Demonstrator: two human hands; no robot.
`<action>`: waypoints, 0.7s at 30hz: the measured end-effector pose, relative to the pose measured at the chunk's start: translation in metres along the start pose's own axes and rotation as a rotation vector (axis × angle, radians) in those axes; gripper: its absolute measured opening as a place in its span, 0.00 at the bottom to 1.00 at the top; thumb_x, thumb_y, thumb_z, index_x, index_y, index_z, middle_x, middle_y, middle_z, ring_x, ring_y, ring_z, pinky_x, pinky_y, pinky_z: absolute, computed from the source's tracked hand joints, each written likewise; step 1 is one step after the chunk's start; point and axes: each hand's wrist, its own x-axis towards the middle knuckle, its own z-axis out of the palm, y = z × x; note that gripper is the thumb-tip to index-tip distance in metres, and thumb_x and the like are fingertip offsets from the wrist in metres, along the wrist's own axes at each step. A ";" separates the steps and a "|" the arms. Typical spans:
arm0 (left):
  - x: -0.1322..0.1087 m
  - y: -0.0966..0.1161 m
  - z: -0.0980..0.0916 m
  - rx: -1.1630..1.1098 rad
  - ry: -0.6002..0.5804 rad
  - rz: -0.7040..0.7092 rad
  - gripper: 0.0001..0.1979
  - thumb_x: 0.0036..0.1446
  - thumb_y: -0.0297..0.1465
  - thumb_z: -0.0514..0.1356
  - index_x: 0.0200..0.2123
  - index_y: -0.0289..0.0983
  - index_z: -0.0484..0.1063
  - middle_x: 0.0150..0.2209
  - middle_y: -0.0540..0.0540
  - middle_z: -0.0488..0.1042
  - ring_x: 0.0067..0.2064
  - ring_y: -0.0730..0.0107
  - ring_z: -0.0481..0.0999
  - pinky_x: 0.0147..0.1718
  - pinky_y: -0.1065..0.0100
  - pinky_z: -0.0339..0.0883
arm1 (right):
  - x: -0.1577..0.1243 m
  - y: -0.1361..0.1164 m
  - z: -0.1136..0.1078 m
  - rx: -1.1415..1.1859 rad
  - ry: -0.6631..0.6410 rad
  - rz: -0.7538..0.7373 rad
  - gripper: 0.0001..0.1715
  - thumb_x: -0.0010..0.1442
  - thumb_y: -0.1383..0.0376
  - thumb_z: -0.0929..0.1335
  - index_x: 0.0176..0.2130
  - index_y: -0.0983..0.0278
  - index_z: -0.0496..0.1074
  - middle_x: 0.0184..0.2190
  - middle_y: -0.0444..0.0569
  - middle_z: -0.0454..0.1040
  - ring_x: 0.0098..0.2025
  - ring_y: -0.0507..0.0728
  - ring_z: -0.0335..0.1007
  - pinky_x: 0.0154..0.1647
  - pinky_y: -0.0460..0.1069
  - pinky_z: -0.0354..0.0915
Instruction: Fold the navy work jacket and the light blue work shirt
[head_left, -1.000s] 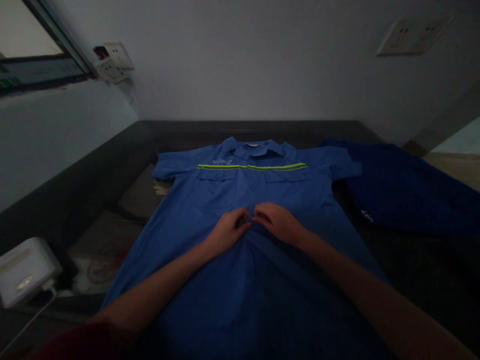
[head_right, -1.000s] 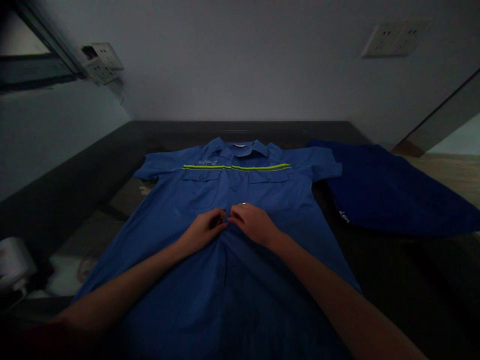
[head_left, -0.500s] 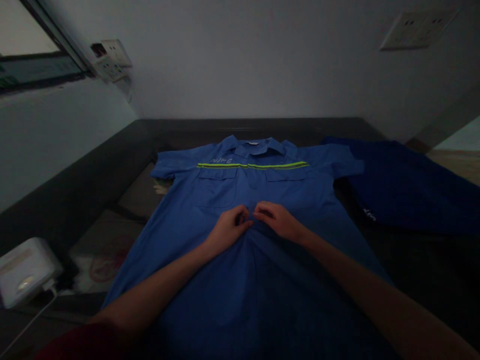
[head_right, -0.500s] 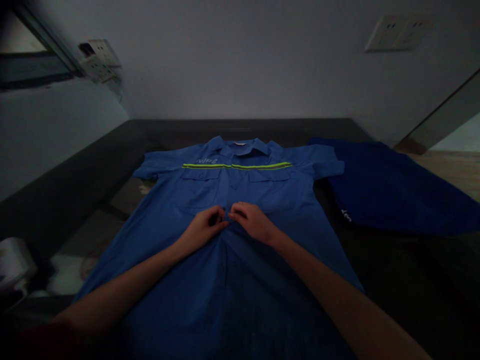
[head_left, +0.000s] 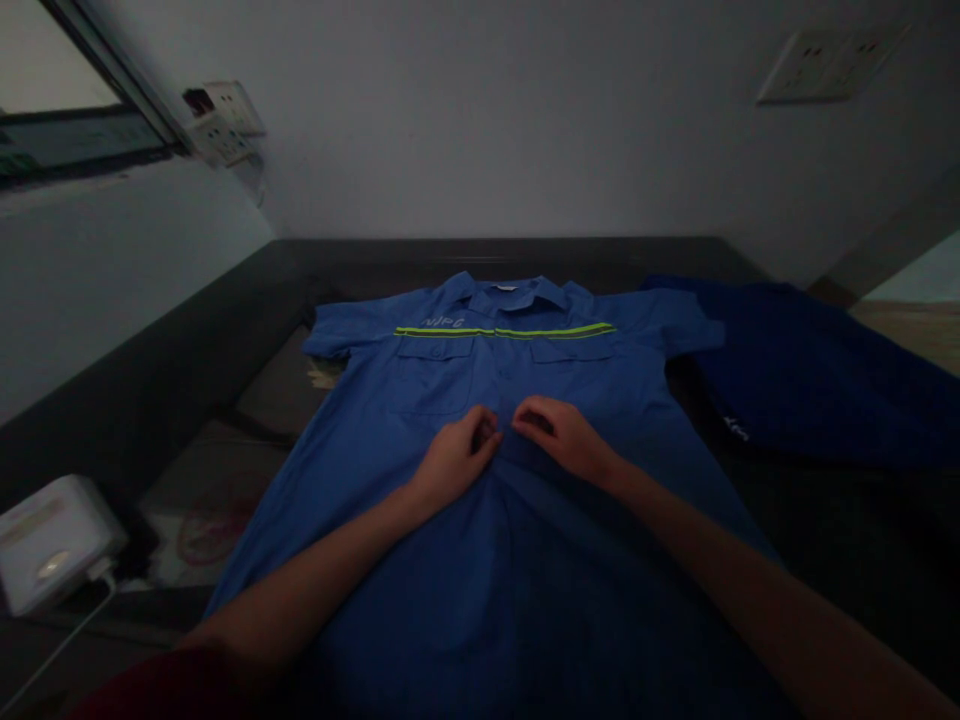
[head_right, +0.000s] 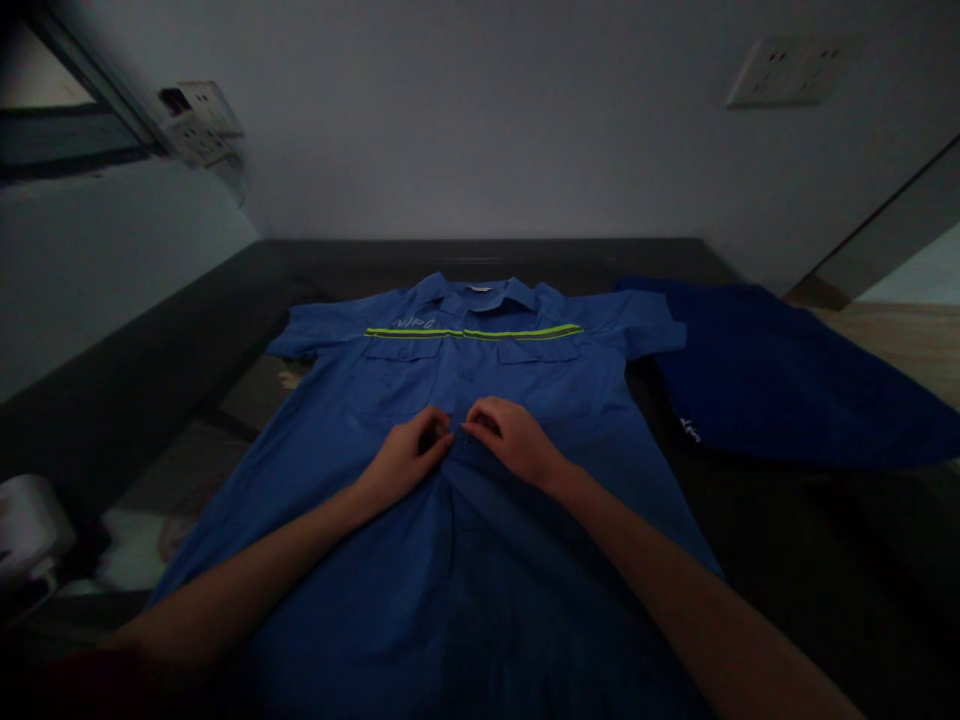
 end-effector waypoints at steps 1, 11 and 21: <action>-0.001 0.000 0.001 0.028 0.007 0.002 0.09 0.58 0.31 0.55 0.43 0.37 0.64 0.30 0.51 0.72 0.31 0.69 0.72 0.30 0.70 0.62 | -0.001 0.000 0.000 -0.009 -0.009 -0.002 0.06 0.62 0.65 0.65 0.33 0.64 0.68 0.30 0.46 0.70 0.32 0.54 0.65 0.35 0.48 0.60; -0.006 0.002 0.003 0.554 -0.059 0.216 0.15 0.63 0.28 0.51 0.53 0.38 0.63 0.47 0.42 0.72 0.47 0.61 0.71 0.46 0.61 0.64 | -0.016 0.002 0.006 -0.404 -0.002 -0.049 0.09 0.60 0.67 0.67 0.43 0.65 0.69 0.42 0.53 0.70 0.46 0.61 0.63 0.50 0.56 0.61; -0.026 0.042 -0.019 0.834 -0.158 0.276 0.19 0.59 0.31 0.58 0.54 0.39 0.62 0.47 0.42 0.70 0.48 0.57 0.70 0.44 0.59 0.63 | -0.078 -0.076 -0.007 -0.438 -0.036 -0.015 0.09 0.58 0.72 0.67 0.40 0.64 0.72 0.41 0.51 0.73 0.43 0.59 0.68 0.46 0.56 0.67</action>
